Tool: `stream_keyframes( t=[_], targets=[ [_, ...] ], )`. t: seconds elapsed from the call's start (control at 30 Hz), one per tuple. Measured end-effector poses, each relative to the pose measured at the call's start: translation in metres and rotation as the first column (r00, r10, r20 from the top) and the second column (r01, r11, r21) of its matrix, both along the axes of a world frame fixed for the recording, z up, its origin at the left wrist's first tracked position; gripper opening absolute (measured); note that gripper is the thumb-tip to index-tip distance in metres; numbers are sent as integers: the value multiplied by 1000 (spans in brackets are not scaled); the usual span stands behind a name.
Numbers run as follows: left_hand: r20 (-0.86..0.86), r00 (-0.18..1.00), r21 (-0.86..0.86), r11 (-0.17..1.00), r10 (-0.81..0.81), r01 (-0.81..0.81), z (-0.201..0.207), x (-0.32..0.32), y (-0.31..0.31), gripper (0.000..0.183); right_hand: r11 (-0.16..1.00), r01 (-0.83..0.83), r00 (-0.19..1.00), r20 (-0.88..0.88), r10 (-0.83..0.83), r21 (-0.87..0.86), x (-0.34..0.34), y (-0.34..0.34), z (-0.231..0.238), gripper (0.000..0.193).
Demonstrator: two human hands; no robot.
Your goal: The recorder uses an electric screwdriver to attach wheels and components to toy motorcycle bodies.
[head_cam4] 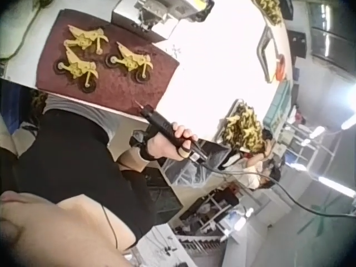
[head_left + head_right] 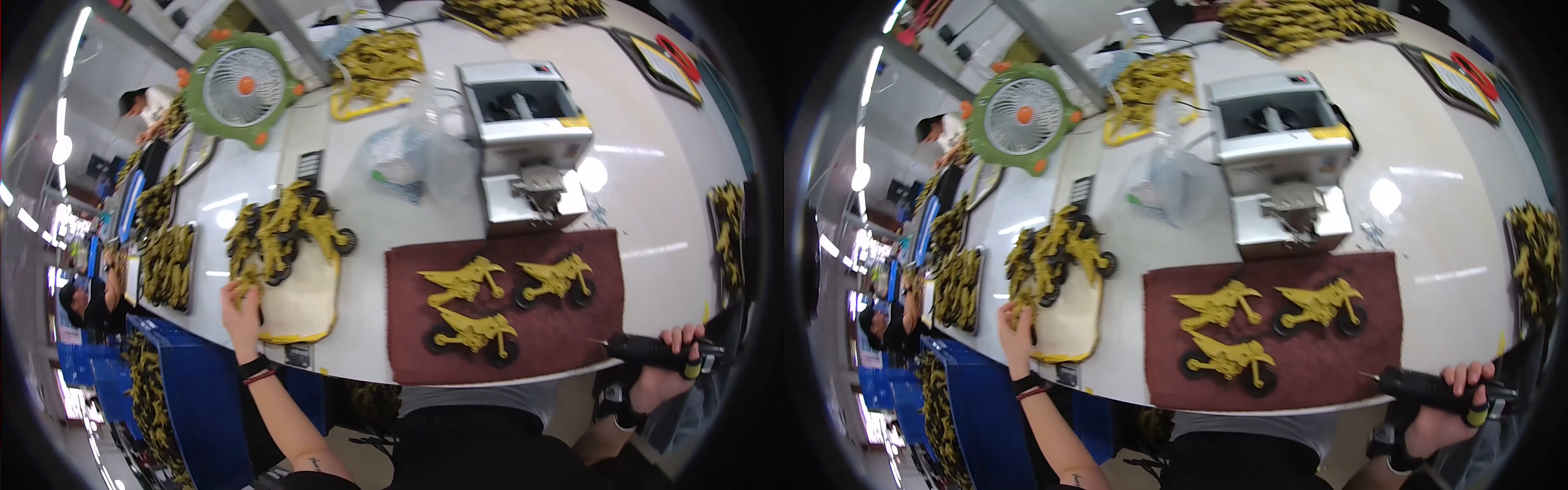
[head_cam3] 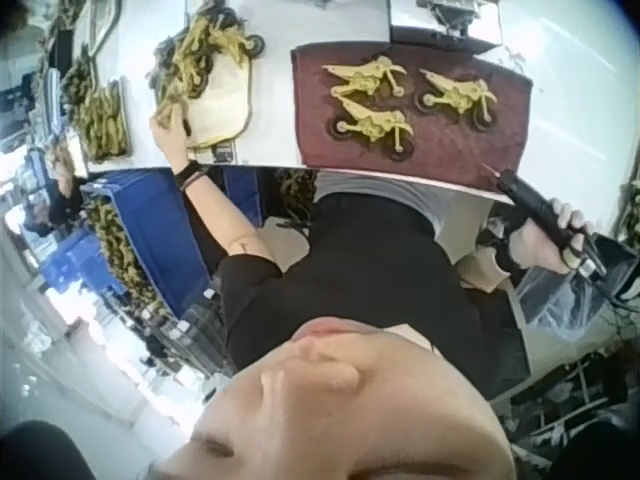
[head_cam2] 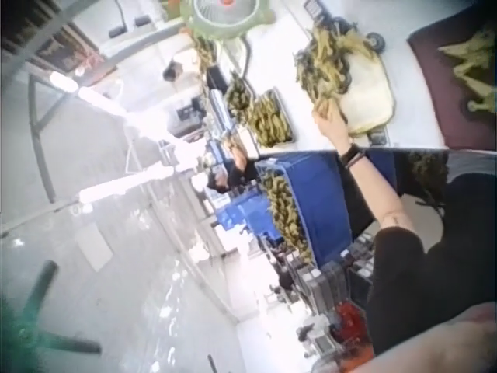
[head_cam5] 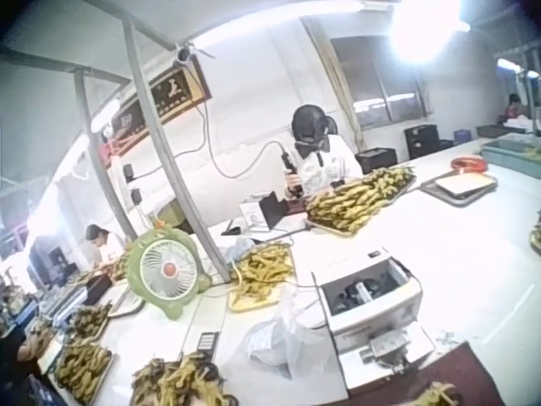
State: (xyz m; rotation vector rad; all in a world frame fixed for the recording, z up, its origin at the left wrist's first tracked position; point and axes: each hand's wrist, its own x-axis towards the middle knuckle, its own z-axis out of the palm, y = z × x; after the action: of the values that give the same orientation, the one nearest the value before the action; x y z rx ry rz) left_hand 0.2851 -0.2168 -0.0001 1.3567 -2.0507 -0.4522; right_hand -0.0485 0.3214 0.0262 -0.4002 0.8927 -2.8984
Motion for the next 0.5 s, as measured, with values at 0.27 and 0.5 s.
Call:
stream_keyframes(
  t=[0.27, 0.5],
  targets=[
    [-282, 932, -286, 947, -229, 147, 70, -53, 50, 32, 999, 49, 998, 44, -49, -1, 3, -10, -5, 27],
    [-216, 969, -313, 949, -118, 46, 61, -29, 26, 29, 992, 127, 989, 78, -127, 3, 8, 18, -5, 26]
  ],
)
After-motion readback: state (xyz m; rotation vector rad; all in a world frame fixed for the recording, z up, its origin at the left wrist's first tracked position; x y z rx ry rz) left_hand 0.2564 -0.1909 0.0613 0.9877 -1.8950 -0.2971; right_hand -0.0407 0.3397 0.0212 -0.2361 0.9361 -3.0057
